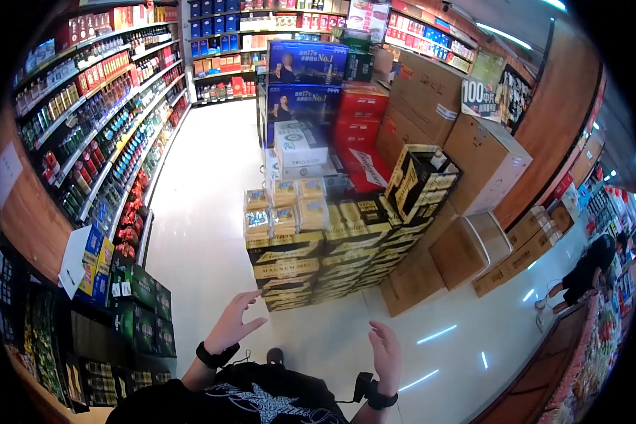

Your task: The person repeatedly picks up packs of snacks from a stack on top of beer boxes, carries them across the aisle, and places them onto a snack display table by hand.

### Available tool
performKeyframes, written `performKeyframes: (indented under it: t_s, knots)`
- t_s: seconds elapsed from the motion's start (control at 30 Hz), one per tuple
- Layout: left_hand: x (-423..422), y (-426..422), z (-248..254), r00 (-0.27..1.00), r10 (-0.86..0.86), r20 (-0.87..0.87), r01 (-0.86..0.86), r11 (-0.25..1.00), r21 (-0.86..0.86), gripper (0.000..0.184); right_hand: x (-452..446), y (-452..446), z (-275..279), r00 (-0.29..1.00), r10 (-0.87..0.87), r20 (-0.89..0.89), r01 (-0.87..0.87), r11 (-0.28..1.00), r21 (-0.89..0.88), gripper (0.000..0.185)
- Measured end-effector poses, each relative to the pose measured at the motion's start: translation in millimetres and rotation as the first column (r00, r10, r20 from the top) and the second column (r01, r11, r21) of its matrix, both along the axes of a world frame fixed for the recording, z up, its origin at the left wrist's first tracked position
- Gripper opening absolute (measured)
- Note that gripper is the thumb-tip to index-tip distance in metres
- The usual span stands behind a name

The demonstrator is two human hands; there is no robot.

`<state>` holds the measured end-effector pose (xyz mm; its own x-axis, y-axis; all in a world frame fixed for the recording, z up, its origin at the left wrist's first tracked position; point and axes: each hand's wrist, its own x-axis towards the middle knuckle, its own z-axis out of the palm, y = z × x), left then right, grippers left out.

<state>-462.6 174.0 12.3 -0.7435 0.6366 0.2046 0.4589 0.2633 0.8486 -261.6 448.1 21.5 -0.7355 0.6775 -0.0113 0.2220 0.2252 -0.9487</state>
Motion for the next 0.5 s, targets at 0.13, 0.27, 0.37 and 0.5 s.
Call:
performKeyframes:
  t_s: [0.13,0.27,0.37,0.5]
  knots:
    - [-37.9,-5.4,-8.1,1.0,0.002,0.019,-0.002,1.0,-0.014,0.057,-51.5,1.2,-10.7,0.993,0.058,0.104,-0.058,0.998,-0.006,0.029]
    - [-61.5,-5.7,-14.5,0.997,-0.005,0.072,0.005,1.0,-0.005,0.049,-88.0,2.2,-17.3,0.99,0.122,0.076,-0.118,0.992,-0.05,0.028]
    - [-74.0,1.0,-9.7,0.997,0.018,0.077,-0.017,1.0,-0.018,0.044,-105.5,6.3,-16.9,0.988,0.144,0.057,-0.14,0.987,-0.073,0.027]
    - [-95.6,16.1,-24.1,0.997,0.02,0.075,-0.02,1.0,0.001,0.044,-135.8,27.0,-22.9,0.98,0.181,0.083,-0.174,0.981,-0.084,0.028]
